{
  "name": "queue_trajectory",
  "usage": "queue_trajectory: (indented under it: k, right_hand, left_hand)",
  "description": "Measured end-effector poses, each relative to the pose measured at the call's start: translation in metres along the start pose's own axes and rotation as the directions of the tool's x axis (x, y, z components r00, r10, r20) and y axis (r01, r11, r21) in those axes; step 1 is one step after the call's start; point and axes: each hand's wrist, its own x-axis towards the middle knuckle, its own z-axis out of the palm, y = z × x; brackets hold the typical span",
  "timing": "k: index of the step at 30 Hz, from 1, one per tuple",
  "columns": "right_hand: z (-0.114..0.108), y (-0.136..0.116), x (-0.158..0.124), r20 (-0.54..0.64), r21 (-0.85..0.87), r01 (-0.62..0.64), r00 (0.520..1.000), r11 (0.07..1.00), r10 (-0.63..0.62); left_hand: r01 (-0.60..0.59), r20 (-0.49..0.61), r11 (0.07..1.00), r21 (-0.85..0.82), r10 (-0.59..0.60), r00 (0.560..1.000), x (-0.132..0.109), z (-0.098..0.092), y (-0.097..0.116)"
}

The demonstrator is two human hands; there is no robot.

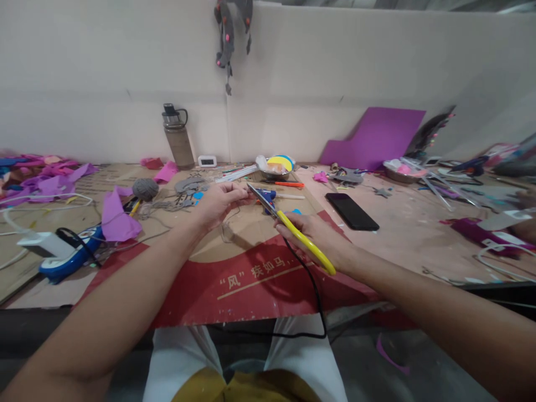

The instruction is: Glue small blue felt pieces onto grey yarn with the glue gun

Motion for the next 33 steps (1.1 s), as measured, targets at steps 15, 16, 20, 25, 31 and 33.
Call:
queue_trajectory:
  k: [15,16,20,25,31,33]
  right_hand:
    - [-0.102,0.069,-0.038,0.068,-0.807,0.074,0.997,0.586,-0.032]
    - [-0.11,0.074,-0.04,0.103,-0.817,0.093,0.995,0.569,-0.015]
    - [-0.127,0.068,-0.041,0.226,-0.794,0.151,0.972,0.589,0.056]
    - [-0.125,0.035,-0.02,0.334,-0.745,0.205,0.938,0.634,0.089]
    - [-0.084,0.026,0.03,-0.047,-0.7,0.031,0.995,0.713,-0.089]
    - [-0.07,0.035,0.048,-0.064,-0.704,0.025,0.993,0.709,-0.099]
  left_hand:
    - [-0.182,0.29,0.65,0.738,-0.061,0.955,0.005,-0.017,-0.016]
    - [-0.174,0.304,0.651,0.739,-0.091,0.948,0.004,-0.016,-0.017]
    - [-0.19,0.383,0.638,0.746,-0.178,0.906,0.002,-0.017,-0.017]
    - [-0.2,0.411,0.604,0.771,-0.233,0.881,0.005,-0.024,-0.013]
    - [-0.232,0.348,0.576,0.784,-0.098,0.932,0.011,-0.026,-0.018]
    - [-0.24,0.32,0.567,0.788,-0.046,0.946,0.011,-0.025,-0.019]
